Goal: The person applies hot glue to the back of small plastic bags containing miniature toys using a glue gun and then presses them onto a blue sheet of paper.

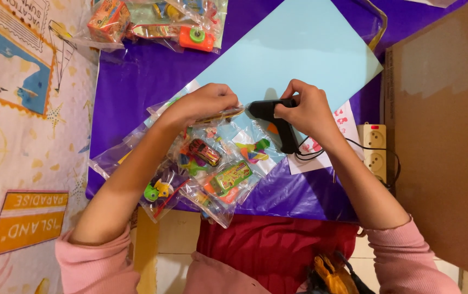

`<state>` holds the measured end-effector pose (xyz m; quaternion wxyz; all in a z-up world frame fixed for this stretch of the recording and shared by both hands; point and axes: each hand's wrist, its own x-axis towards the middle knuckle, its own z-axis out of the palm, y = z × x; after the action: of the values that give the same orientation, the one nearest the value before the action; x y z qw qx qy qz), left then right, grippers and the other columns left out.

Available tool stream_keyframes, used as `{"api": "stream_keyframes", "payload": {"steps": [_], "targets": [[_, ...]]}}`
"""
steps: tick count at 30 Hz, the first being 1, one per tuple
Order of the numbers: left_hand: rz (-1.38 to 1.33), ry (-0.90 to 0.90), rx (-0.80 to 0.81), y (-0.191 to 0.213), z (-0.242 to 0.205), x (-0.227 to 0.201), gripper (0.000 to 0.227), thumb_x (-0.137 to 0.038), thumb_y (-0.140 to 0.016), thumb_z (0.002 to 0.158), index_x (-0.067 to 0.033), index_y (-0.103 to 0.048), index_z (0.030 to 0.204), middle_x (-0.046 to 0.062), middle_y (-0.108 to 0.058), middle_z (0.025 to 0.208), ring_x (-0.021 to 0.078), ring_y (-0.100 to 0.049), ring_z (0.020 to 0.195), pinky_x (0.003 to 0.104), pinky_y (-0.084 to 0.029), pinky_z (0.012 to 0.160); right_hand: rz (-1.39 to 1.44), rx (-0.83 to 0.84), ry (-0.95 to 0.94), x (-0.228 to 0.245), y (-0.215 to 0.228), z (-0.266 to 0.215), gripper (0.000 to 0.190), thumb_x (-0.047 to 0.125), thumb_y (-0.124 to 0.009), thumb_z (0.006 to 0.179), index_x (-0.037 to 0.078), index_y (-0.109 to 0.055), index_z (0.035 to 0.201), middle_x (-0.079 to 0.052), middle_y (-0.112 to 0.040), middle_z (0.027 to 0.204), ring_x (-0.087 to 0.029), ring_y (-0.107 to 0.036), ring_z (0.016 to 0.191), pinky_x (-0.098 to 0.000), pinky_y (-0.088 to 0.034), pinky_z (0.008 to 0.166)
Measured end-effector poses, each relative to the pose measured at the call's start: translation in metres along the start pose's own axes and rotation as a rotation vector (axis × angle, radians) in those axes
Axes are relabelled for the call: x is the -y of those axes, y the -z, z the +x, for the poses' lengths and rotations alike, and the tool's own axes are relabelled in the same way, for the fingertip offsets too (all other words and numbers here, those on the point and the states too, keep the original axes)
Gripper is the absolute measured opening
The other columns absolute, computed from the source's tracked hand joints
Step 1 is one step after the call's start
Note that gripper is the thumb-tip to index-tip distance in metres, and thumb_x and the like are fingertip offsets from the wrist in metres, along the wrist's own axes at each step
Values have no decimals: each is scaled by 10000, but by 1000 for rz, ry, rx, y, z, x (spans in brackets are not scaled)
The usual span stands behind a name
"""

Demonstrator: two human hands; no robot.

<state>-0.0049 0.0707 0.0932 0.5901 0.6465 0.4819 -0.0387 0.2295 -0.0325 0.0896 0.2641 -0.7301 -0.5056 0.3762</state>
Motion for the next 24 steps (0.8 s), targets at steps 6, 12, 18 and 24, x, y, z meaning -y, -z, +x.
{"api": "stream_keyframes", "payload": {"steps": [6,12,18,24], "targets": [[17,13,0,-1,-1,-1,350,-394,-624,797,-135,-739,1003,104,-685,981,336,-607,1009,465,-335,939,-26,6,10,1,1,-1,135,60,-748,812,43,-662,914,-132,-686,652,-197,-625,614,-285,-494,583],[3,6,-7,-2,4,4,345,-380,-617,795,-124,-733,996,116,-688,990,350,-596,1020,483,-310,950,-39,18,10,5,2,-2,140,50,-752,813,32,-662,919,-151,-698,676,-209,-647,629,-298,-512,596],[48,5,-12,-5,8,7,335,-418,-612,797,-159,-727,975,94,-693,983,353,-591,1018,483,-232,930,-39,21,21,9,4,-6,135,29,-747,822,14,-665,929,-189,-718,721,-245,-690,655,-320,-546,615],[50,6,-12,-8,11,10,328,-437,-626,800,-166,-721,956,84,-697,984,349,-595,1029,484,-221,925,-57,31,13,7,3,-5,145,42,-756,830,10,-661,936,-202,-727,752,-254,-699,672,-349,-560,616]]}}
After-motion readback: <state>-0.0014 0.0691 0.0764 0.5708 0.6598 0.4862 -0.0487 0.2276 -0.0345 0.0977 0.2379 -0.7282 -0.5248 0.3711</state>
